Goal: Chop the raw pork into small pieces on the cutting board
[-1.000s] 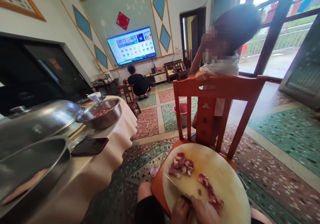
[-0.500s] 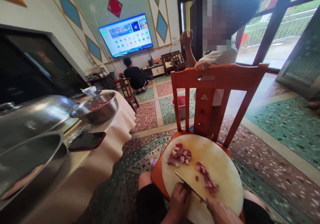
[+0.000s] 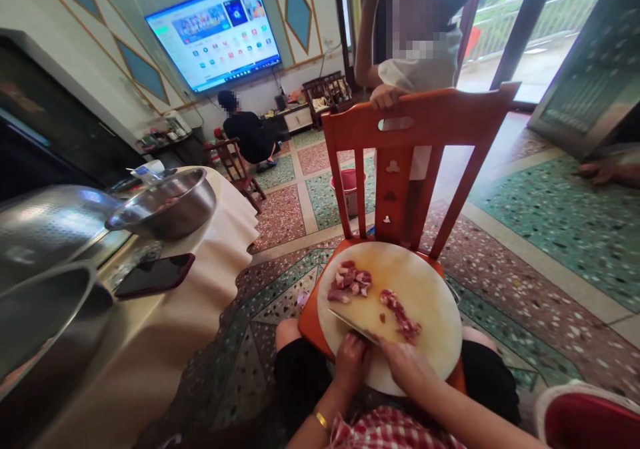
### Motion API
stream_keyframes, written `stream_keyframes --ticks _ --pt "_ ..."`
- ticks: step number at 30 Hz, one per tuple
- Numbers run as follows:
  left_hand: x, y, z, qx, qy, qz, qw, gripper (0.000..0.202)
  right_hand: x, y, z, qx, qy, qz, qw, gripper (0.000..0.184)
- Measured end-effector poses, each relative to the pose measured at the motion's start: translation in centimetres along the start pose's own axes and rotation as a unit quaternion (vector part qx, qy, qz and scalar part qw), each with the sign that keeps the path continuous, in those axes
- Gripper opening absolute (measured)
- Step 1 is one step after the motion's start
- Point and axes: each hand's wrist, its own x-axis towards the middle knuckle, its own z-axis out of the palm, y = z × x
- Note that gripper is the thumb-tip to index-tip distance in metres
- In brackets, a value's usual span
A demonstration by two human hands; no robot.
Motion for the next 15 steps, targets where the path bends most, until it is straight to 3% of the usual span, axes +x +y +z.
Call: stream_keyframes --ticks 3,7,12,15 --pt "0.5 0.6 -0.8 -0.014 -0.017 0.014 1.000 0.015 -2.4 0.7 -3.2 0.001 -0.125 0.067 0.990 0.026" --pt "0.7 0.8 -1.2 -0.030 -0.014 0.017 0.999 0.017 -3.4 -0.1 -6.9 -0.020 -0.208 0.115 0.971 0.027" --pt "0.4 0.2 -0.3 -0.037 -0.048 0.007 0.998 0.018 -2.3 -1.1 -6.9 -0.025 -0.251 0.101 0.962 0.028" --pt "0.5 0.2 -0.4 -0.025 -0.040 0.019 0.999 0.018 -0.6 -2.0 -6.2 -0.025 -0.257 0.098 0.961 0.028"
